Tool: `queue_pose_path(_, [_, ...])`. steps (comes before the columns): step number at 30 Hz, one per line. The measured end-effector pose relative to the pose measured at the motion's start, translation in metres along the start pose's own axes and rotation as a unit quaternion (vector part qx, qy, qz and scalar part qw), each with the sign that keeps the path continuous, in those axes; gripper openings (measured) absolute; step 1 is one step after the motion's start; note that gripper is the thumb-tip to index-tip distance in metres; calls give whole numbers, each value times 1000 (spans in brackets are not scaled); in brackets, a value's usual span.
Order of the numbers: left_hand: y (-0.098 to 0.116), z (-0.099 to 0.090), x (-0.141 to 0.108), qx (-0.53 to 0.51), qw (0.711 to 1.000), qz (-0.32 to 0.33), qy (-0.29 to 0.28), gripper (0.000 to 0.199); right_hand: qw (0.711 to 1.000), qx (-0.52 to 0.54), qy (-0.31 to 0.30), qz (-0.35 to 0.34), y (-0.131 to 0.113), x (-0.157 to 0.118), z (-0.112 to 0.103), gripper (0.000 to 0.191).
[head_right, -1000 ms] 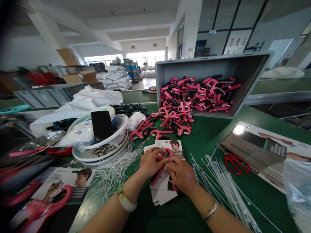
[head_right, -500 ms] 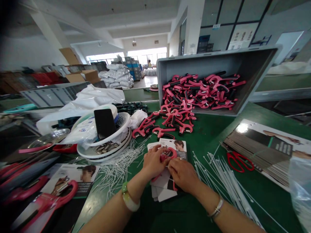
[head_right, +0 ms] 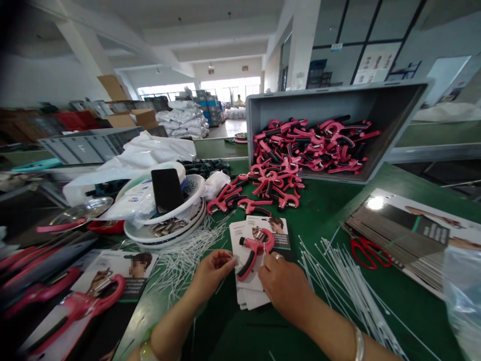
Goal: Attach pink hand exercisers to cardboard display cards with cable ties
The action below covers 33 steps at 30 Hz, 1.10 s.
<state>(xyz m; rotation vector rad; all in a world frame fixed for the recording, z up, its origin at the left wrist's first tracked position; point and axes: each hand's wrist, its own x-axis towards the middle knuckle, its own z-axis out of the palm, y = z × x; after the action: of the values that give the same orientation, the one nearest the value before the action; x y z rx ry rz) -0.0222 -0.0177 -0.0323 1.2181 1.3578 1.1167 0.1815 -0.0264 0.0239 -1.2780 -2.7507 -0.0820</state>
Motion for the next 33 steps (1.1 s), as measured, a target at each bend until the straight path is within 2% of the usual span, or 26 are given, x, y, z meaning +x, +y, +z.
queue_pose_path(3, [-2,10,-2,-3,1000,26,-2,17,994,62,87,-8,4,6,9,16])
queue_pose_path(6, [4,16,-2,94,991,89,25,10,973,167,157,10,5,12,20,17])
queue_pose_path(8, [9,18,-3,160,977,138,27,9,960,216,172,41,2,16,25,17])
queue_pose_path(11, [12,20,-5,222,957,187,20,12,954,223,177,89,-2,19,29,19])
queue_pose_path(14, [13,20,-7,258,941,216,16,16,961,198,163,108,-3,19,29,21])
queue_pose_path(21, [10,18,-7,293,926,238,4,22,965,206,122,107,1,18,27,21])
queue_pose_path(33, [10,16,-7,297,919,260,6,26,963,233,113,76,6,19,24,21])
